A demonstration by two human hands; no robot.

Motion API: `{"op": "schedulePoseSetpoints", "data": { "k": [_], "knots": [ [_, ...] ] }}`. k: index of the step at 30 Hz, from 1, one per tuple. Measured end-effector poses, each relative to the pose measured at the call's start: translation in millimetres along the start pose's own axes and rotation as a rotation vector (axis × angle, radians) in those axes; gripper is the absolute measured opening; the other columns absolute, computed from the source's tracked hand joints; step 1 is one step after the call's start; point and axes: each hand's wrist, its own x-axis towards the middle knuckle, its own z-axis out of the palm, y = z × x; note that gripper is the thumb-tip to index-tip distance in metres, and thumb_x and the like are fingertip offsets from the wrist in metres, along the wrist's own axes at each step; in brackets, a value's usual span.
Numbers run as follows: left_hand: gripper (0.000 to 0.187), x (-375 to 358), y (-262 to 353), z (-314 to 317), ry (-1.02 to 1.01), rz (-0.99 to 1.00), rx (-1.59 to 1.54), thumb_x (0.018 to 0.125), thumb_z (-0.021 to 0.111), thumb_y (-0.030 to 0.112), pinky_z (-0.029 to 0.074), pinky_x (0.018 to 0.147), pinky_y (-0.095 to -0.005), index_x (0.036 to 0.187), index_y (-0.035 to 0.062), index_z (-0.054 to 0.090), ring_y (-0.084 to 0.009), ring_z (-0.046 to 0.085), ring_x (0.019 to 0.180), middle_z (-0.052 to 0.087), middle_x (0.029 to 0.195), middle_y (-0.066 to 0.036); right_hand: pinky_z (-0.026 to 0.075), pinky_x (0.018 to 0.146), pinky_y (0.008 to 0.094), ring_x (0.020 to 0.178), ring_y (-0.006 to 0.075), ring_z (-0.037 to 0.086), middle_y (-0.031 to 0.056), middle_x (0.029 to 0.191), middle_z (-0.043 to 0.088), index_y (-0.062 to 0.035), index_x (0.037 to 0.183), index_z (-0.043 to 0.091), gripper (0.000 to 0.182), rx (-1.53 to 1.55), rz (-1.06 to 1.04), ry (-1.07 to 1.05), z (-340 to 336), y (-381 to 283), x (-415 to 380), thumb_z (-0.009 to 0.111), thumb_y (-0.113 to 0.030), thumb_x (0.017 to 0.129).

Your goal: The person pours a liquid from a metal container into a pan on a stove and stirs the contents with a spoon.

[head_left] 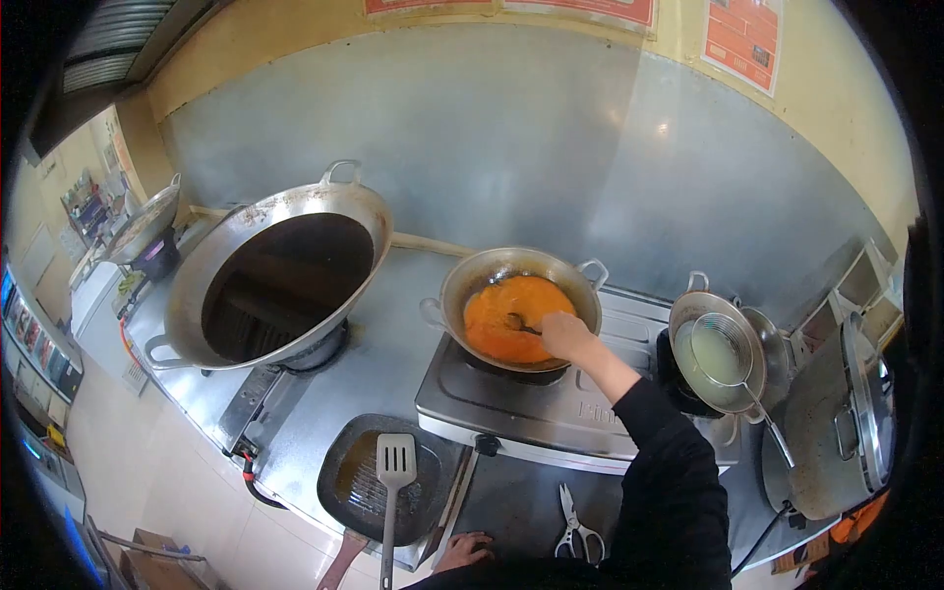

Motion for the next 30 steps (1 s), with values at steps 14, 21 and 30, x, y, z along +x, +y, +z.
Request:
{"op": "schedulePoseSetpoints", "data": {
  "k": [14, 21, 30],
  "knots": [
    [0.013, 2, -2, 4, -0.026, -0.029, 0.001, 0.070, 0.052, 0.017, 0.023, 0.090, -0.0400, 0.081, 0.0207, 0.059, -0.0205, 0.038, 0.108, 0.047, 0.107, -0.003, 0.044, 0.074, 0.0364, 0.082, 0.0284, 0.056, 0.0145, 0.085, 0.059, -0.0127, 0.092, 0.060, 0.027, 0.117, -0.174, -0.255, -60, 32, -43, 0.053, -0.012, 0.067],
    [0.014, 2, -1, -1, -0.018, -0.001, 0.002, 0.070, 0.053, 0.019, 0.022, 0.091, -0.0393, 0.083, 0.0199, 0.059, -0.0208, 0.037, 0.109, 0.046, 0.108, -0.004, 0.044, 0.075, 0.0361, 0.084, 0.0292, 0.055, 0.0152, 0.091, 0.057, -0.0145, 0.095, 0.060, 0.028, 0.114, -0.167, -0.167, -10, 22, -3, 0.053, -0.014, 0.068],
    [0.020, 1, -11, 6, -0.113, -0.043, 0.002, 0.072, 0.052, 0.022, 0.022, 0.091, -0.0376, 0.091, 0.0219, 0.057, -0.0206, 0.036, 0.110, 0.045, 0.112, -0.006, 0.043, 0.074, 0.0355, 0.080, 0.0303, 0.055, 0.0181, 0.082, 0.057, -0.0139, 0.095, 0.060, 0.026, 0.141, -0.068, 0.035, 22, 24, 60, 0.053, -0.018, 0.070]
  ]
}}
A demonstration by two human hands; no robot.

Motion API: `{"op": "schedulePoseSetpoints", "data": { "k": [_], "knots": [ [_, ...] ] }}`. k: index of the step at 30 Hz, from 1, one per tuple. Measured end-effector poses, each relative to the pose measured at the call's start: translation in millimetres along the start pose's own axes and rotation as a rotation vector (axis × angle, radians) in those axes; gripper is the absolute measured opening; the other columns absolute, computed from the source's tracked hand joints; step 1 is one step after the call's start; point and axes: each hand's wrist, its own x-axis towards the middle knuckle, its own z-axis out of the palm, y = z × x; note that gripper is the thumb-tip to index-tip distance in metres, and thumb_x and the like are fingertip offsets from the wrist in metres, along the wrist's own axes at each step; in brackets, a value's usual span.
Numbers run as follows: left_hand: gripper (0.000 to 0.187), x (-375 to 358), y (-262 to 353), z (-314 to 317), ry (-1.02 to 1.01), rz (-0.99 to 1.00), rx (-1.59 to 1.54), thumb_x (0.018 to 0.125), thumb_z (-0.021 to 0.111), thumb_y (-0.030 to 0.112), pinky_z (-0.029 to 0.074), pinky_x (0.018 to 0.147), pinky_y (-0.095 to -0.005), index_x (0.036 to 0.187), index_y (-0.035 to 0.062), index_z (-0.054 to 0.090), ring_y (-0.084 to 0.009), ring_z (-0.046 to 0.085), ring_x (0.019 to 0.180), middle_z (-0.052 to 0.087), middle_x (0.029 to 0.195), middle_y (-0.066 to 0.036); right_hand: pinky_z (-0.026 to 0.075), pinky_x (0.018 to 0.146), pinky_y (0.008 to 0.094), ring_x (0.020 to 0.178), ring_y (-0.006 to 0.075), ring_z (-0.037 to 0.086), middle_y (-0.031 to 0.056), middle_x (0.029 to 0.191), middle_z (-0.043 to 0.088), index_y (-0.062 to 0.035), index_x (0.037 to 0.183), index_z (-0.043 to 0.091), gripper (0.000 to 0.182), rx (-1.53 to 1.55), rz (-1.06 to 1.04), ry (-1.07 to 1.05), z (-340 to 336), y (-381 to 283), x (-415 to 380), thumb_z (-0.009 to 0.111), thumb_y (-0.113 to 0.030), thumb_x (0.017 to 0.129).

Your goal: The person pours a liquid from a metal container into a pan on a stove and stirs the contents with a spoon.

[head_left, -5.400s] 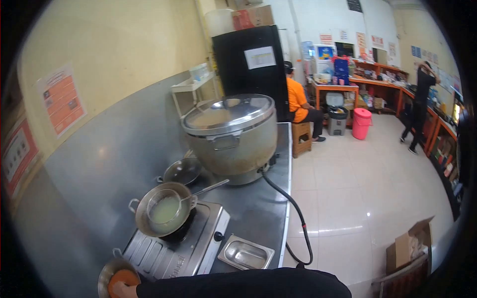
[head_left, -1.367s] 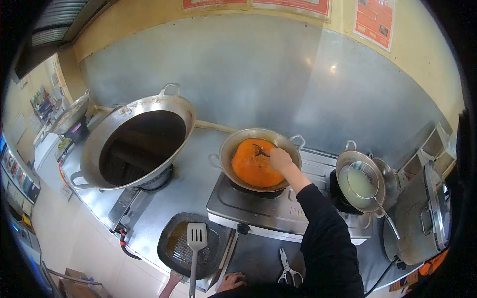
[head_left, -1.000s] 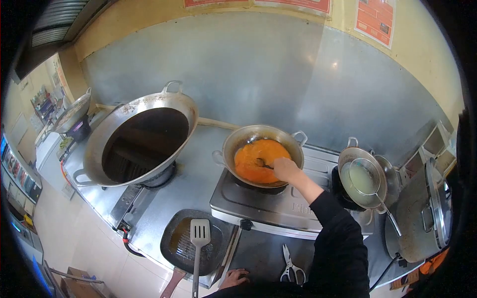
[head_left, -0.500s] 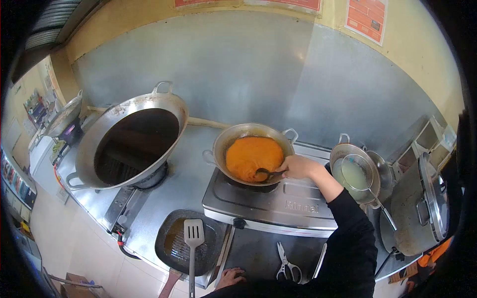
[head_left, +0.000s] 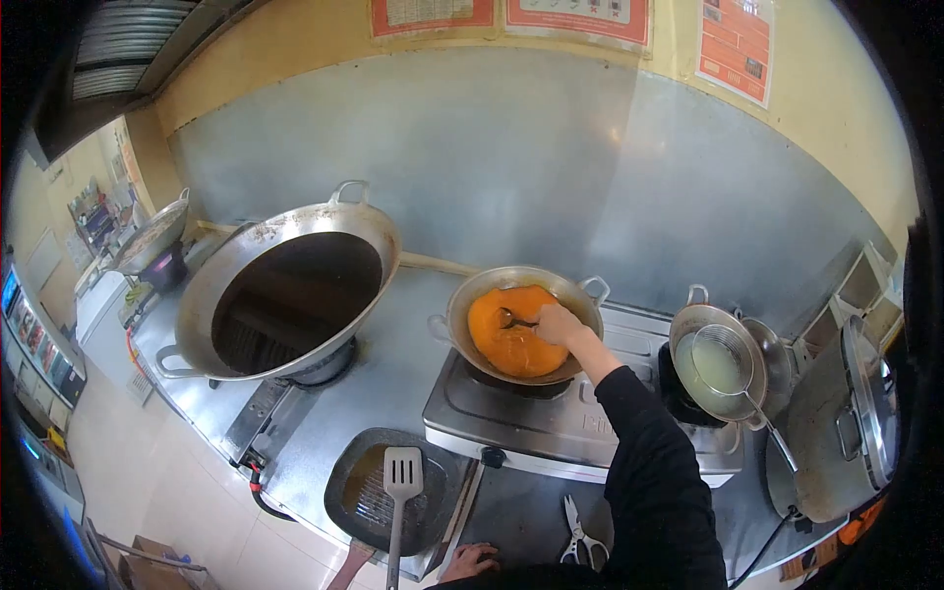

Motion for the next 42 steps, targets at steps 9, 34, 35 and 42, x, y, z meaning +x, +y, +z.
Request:
{"op": "schedulePoseSetpoints", "data": {
  "k": [9, 34, 35, 42],
  "knots": [
    [0.018, -2, 7, -5, -0.007, 0.011, 0.040, 0.073, 0.051, 0.021, 0.020, 0.093, -0.0376, 0.090, 0.0216, 0.057, -0.0204, 0.035, 0.112, 0.044, 0.113, -0.004, 0.045, 0.071, 0.0376, 0.082, 0.0312, 0.056, 0.0197, 0.084, 0.058, 0.0004, 0.080, 0.059, 0.019, -0.065, 0.229, 0.075, -23, -26, -10, 0.046, -0.011, 0.071],
    [0.015, 0, 11, -9, -0.003, 0.007, -0.011, 0.075, 0.046, 0.017, 0.020, 0.093, -0.0384, 0.086, 0.0186, 0.056, -0.0202, 0.033, 0.113, 0.044, 0.111, -0.004, 0.045, 0.068, 0.0383, 0.076, 0.0331, 0.056, 0.0210, 0.078, 0.057, 0.0027, 0.075, 0.059, 0.023, 0.026, 0.103, 0.193, 2, -9, 24, 0.048, -0.018, 0.072],
    [0.015, 0, 9, -7, 0.016, 0.024, -0.018, 0.075, 0.046, 0.017, 0.020, 0.093, -0.0383, 0.086, 0.0185, 0.057, -0.0202, 0.034, 0.113, 0.044, 0.111, -0.004, 0.045, 0.068, 0.0384, 0.077, 0.0335, 0.056, 0.0208, 0.078, 0.057, 0.0026, 0.075, 0.059, 0.023, 0.060, 0.118, 0.189, 3, -12, 26, 0.047, -0.017, 0.072],
    [0.015, -1, 5, -2, 0.058, 0.034, -0.040, 0.073, 0.047, 0.018, 0.021, 0.092, -0.0378, 0.083, 0.0194, 0.057, -0.0197, 0.035, 0.112, 0.045, 0.110, -0.003, 0.045, 0.069, 0.0382, 0.078, 0.0331, 0.056, 0.0205, 0.080, 0.058, 0.0006, 0.075, 0.060, 0.021, 0.144, 0.203, 0.157, 10, -37, 15, 0.045, -0.014, 0.073]
  ]
}}
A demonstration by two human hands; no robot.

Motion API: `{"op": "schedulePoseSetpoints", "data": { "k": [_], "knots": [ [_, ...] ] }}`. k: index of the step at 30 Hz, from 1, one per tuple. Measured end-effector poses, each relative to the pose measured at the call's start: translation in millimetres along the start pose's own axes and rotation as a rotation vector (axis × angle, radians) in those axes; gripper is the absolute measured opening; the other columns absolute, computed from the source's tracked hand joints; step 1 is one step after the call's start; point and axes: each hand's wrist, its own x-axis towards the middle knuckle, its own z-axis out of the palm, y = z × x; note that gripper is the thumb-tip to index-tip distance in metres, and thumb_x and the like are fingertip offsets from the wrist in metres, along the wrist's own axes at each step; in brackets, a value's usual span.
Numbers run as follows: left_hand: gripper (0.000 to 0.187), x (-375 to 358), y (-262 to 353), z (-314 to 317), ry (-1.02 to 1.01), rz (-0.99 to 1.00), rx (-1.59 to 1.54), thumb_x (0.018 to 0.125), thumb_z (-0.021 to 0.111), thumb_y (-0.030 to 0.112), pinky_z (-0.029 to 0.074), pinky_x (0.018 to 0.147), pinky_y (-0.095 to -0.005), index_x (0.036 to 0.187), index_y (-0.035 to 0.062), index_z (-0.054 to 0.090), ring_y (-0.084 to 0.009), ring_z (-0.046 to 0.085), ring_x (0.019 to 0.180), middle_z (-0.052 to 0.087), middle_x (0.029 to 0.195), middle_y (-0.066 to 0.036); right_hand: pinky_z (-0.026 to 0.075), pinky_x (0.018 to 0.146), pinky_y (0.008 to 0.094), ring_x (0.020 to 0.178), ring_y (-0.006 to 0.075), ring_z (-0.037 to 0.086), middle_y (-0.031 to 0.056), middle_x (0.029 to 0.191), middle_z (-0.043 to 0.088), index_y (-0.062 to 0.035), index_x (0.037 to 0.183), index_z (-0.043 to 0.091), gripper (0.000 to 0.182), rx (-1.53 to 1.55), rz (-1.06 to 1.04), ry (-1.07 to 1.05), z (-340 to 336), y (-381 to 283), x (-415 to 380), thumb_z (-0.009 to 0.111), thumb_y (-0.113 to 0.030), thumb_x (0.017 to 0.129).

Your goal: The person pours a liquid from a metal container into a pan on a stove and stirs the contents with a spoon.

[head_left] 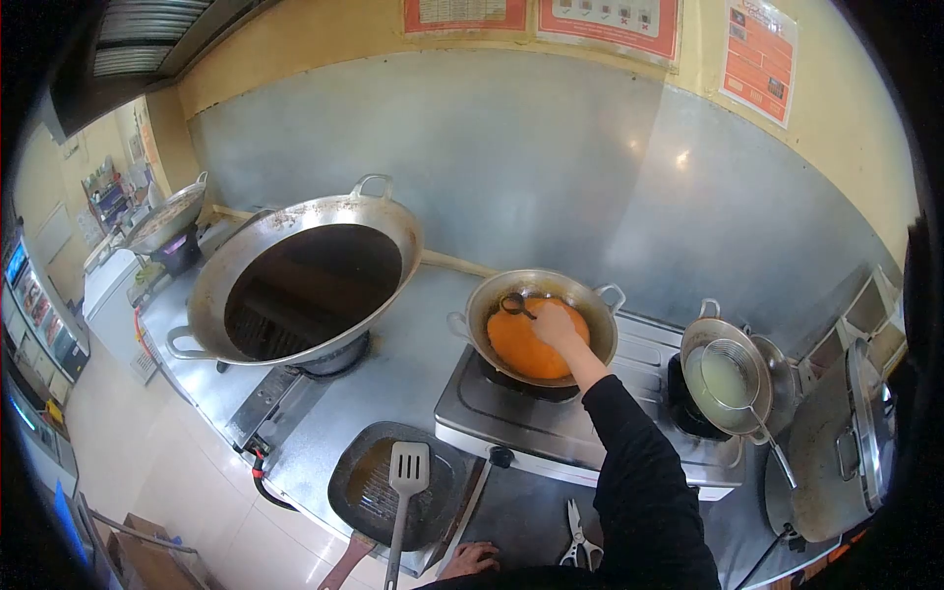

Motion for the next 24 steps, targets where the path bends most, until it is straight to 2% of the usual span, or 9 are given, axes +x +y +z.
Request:
{"op": "schedulePoseSetpoints", "data": {
  "k": [3, 9, 12, 15, 18, 20, 24],
  "knots": [
    [0.014, 1, 3, -3, -0.011, 0.005, 0.022, 0.072, 0.047, 0.019, 0.021, 0.093, -0.0380, 0.083, 0.0201, 0.057, -0.0190, 0.035, 0.112, 0.045, 0.110, -0.003, 0.045, 0.070, 0.0385, 0.079, 0.0311, 0.057, 0.0197, 0.082, 0.058, -0.0009, 0.078, 0.060, 0.019, -0.149, -0.006, -0.001, -8, -11, -12, 0.047, -0.013, 0.071],
    [0.013, 0, 3, -2, -0.019, -0.018, 0.043, 0.073, 0.048, 0.020, 0.020, 0.093, -0.0384, 0.083, 0.0207, 0.057, -0.0185, 0.034, 0.113, 0.044, 0.111, -0.002, 0.045, 0.071, 0.0381, 0.080, 0.0300, 0.057, 0.0184, 0.086, 0.058, -0.0019, 0.082, 0.060, 0.020, -0.248, 0.010, -0.074, -22, 3, -12, 0.049, -0.016, 0.072],
    [0.014, -4, -5, 7, 0.001, 0.010, 0.033, 0.073, 0.049, 0.019, 0.020, 0.093, -0.0383, 0.085, 0.0212, 0.057, -0.0186, 0.033, 0.113, 0.044, 0.111, -0.003, 0.045, 0.071, 0.0366, 0.081, 0.0308, 0.056, 0.0198, 0.087, 0.057, -0.0009, 0.084, 0.059, 0.024, -0.149, 0.106, -0.107, -33, 7, -12, 0.051, -0.021, 0.073],
    [0.017, -3, -6, 6, -0.011, 0.021, 0.025, 0.072, 0.049, 0.020, 0.020, 0.093, -0.0382, 0.088, 0.0223, 0.056, -0.0187, 0.033, 0.114, 0.043, 0.112, -0.003, 0.045, 0.072, 0.0360, 0.083, 0.0314, 0.055, 0.0211, 0.087, 0.056, 0.0004, 0.085, 0.058, 0.029, -0.121, 0.027, -0.081, -19, 25, 7, 0.053, -0.025, 0.073],
    [0.018, -1, -9, 8, -0.039, 0.021, 0.048, 0.073, 0.050, 0.020, 0.020, 0.093, -0.0384, 0.090, 0.0226, 0.056, -0.0192, 0.032, 0.114, 0.043, 0.113, -0.003, 0.044, 0.073, 0.0365, 0.084, 0.0315, 0.055, 0.0213, 0.086, 0.056, 0.0011, 0.086, 0.057, 0.028, 0.139, 0.185, -0.174, -5, 25, 21, 0.052, -0.024, 0.073],
    [0.019, -1, -12, 10, -0.066, 0.024, 0.084, 0.073, 0.050, 0.020, 0.020, 0.093, -0.0385, 0.091, 0.0223, 0.056, -0.0196, 0.033, 0.114, 0.043, 0.113, -0.003, 0.044, 0.073, 0.0368, 0.084, 0.0313, 0.055, 0.0208, 0.086, 0.056, 0.0007, 0.086, 0.057, 0.026, 0.186, 0.182, -0.142, -2, 15, 18, 0.052, -0.021, 0.072],
    [0.019, -3, -18, 14, -0.088, 0.023, 0.118, 0.074, 0.049, 0.021, 0.021, 0.093, -0.0384, 0.091, 0.0212, 0.056, -0.0198, 0.033, 0.113, 0.043, 0.112, -0.003, 0.043, 0.073, 0.0368, 0.085, 0.0324, 0.054, 0.0206, 0.086, 0.057, -0.0008, 0.086, 0.058, 0.023, 0.078, 0.008, -0.114, -17, -14, -2, 0.050, -0.015, 0.070]
  ]
}}
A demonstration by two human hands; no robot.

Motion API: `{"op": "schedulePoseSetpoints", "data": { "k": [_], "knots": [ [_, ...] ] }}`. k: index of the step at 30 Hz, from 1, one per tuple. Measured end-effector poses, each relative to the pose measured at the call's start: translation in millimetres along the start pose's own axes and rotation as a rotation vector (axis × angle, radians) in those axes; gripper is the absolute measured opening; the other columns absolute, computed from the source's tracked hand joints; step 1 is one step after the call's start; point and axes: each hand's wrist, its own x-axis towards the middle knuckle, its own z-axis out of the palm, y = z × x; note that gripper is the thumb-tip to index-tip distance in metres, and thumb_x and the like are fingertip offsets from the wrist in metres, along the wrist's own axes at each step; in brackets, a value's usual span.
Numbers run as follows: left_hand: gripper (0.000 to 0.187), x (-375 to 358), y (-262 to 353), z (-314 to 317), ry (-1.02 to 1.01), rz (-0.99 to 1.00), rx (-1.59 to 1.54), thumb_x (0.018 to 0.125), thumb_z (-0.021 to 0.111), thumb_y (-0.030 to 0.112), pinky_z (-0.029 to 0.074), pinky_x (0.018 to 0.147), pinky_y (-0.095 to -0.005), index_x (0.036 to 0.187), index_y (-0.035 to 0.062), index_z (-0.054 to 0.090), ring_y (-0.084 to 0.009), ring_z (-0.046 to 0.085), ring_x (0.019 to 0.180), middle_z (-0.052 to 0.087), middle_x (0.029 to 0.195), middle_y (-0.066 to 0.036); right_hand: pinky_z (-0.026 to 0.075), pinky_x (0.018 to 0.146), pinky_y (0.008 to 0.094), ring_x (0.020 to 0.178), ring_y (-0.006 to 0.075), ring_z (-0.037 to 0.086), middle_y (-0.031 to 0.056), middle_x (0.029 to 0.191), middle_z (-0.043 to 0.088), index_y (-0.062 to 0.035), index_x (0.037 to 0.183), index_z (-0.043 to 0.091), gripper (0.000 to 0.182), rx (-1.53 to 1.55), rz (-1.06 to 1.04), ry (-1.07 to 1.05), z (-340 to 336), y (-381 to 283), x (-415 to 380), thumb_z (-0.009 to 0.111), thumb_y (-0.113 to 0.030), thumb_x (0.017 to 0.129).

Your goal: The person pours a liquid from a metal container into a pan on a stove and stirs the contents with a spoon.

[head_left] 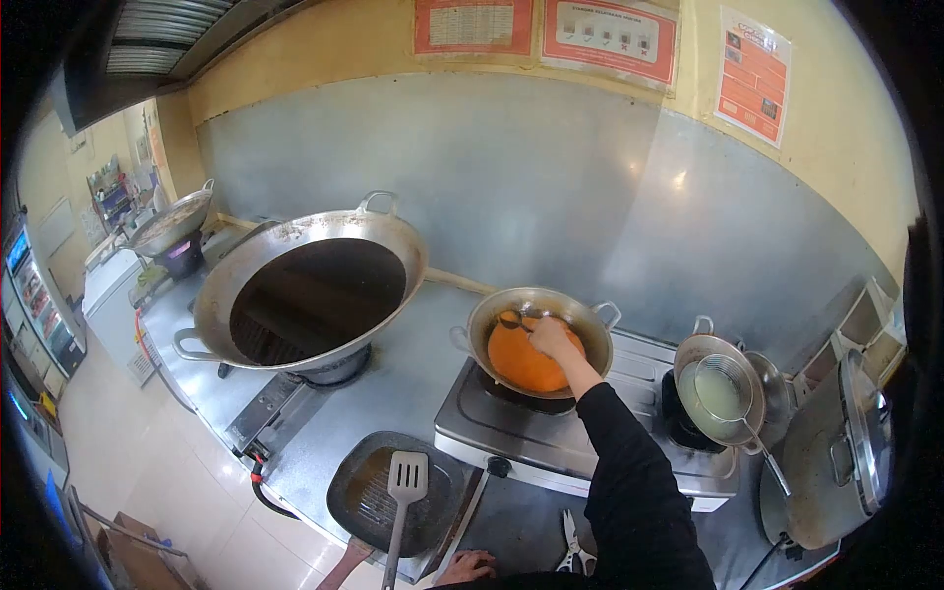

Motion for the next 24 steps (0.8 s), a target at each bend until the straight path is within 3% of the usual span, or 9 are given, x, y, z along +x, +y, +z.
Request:
{"op": "schedulePoseSetpoints", "data": {
  "k": [6, 15, 18, 24],
  "knots": [
    [0.018, 1, 20, -24, 0.037, -0.014, -0.062, 0.075, 0.044, 0.020, 0.020, 0.093, -0.0378, 0.090, 0.0193, 0.055, -0.0186, 0.033, 0.114, 0.041, 0.114, -0.003, 0.044, 0.072, 0.0381, 0.085, 0.0315, 0.055, 0.0209, 0.088, 0.057, -0.0008, 0.086, 0.059, 0.023, -0.213, 0.052, -0.147, -15, -8, -23, 0.047, -0.014, 0.071],
    [0.016, 0, 11, -12, 0.047, -0.013, -0.045, 0.075, 0.044, 0.019, 0.020, 0.093, -0.0383, 0.087, 0.0195, 0.054, -0.0188, 0.033, 0.114, 0.041, 0.113, -0.004, 0.047, 0.071, 0.0348, 0.083, 0.0277, 0.057, 0.0159, 0.088, 0.059, -0.0040, 0.082, 0.061, 0.023, -0.380, 0.124, 0.026, -24, 14, -27, 0.052, -0.022, 0.071],
    [0.015, 0, 12, -12, 0.051, 0.009, -0.046, 0.075, 0.045, 0.019, 0.021, 0.093, -0.0383, 0.086, 0.0196, 0.055, -0.0190, 0.033, 0.114, 0.041, 0.113, -0.003, 0.047, 0.069, 0.0364, 0.079, 0.0290, 0.058, 0.0188, 0.085, 0.058, -0.0016, 0.081, 0.060, 0.021, -0.406, 0.088, 0.096, -24, 13, -23, 0.045, -0.015, 0.074],
    [0.012, 1, 16, -16, 0.117, 0.009, -0.086, 0.075, 0.046, 0.019, 0.023, 0.092, -0.0384, 0.082, 0.0186, 0.056, -0.0190, 0.035, 0.112, 0.044, 0.109, -0.003, 0.047, 0.066, 0.0331, 0.077, 0.0251, 0.059, 0.0134, 0.081, 0.060, -0.0074, 0.080, 0.062, 0.021, -0.522, 0.073, 0.203, -17, 41, -8, 0.044, -0.018, 0.078]
  ]
}}
